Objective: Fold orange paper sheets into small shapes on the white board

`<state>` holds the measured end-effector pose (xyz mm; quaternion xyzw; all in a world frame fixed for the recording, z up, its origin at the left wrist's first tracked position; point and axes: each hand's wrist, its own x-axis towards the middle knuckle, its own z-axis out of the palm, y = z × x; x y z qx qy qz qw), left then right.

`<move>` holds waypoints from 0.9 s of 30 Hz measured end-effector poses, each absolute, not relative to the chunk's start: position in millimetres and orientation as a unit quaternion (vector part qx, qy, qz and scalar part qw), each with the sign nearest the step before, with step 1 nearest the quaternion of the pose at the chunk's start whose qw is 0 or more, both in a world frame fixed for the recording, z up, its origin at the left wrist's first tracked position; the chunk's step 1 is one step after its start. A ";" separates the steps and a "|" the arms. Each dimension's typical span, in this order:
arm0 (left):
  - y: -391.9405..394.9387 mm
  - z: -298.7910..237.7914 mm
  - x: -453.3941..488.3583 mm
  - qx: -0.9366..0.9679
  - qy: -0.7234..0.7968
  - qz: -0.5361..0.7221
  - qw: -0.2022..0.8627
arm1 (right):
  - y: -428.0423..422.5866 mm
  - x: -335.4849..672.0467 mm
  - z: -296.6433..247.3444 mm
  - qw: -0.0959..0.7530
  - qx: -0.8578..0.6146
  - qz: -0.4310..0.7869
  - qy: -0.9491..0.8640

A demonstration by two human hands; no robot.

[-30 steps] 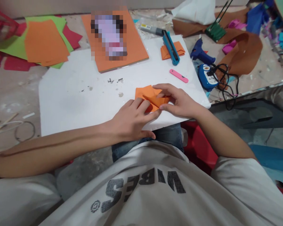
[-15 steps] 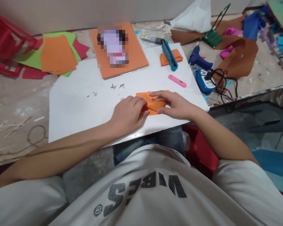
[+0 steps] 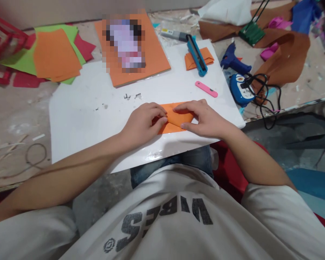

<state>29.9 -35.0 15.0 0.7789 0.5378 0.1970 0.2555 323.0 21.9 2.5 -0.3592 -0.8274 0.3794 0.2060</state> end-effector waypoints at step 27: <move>-17.9 7.3 29.9 0.769 0.543 0.200 0.270 | 21.3 316.9 2.3 0.112 -0.383 0.242 -0.884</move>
